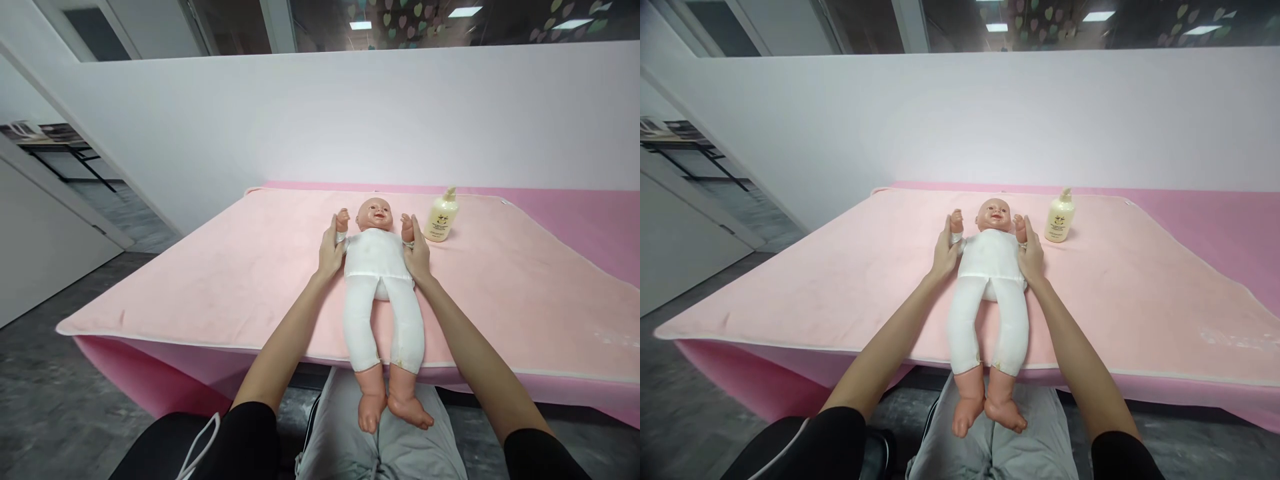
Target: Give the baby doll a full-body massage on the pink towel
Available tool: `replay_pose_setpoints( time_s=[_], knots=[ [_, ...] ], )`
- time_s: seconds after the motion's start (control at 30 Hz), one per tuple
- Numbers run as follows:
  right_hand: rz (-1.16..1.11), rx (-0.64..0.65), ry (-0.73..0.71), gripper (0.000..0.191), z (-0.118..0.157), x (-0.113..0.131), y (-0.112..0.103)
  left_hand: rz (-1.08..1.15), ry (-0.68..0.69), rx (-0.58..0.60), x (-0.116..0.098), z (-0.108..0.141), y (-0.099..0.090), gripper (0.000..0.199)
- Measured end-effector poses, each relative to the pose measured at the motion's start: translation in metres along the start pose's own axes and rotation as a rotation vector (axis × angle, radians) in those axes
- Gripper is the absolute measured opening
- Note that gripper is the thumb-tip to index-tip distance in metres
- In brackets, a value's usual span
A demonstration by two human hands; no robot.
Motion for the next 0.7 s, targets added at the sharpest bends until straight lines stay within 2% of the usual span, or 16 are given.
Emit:
replay_pose_setpoints(
  time_s=[0.1,0.2,0.37,0.53,0.63,0.7],
  knots=[
    [0.085,0.075,-0.031,0.073,-0.001,0.001,0.003,-0.244,0.088,0.082,-0.016,0.003,0.003,0.059],
    [0.149,0.104,-0.067,0.068,-0.001,0.002,0.006,-0.464,0.134,0.158,-0.029,0.005,0.007,0.059],
    [0.23,0.127,-0.053,0.061,0.0,0.004,0.009,-0.611,0.118,0.215,-0.035,0.004,0.009,0.063],
    [0.178,0.123,-0.016,0.052,-0.001,0.003,0.008,-0.441,0.108,0.197,-0.031,0.004,0.009,0.063],
    [0.082,0.071,0.007,0.051,0.0,0.002,0.006,-0.197,0.089,0.136,-0.024,0.003,0.01,0.061],
    [0.019,0.015,0.021,0.054,0.0,0.002,0.004,0.01,0.027,0.08,-0.014,0.001,0.011,0.06]
  ],
)
Point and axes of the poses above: each hand's wrist, its own z-axis away from the middle knuckle, its own y-axis out of the palm, x = y × z, the point moved 4 cm from there along -z, towards the middle knuckle, and after that the axes turned 15 degrees about -z, right-handed, at the moved point
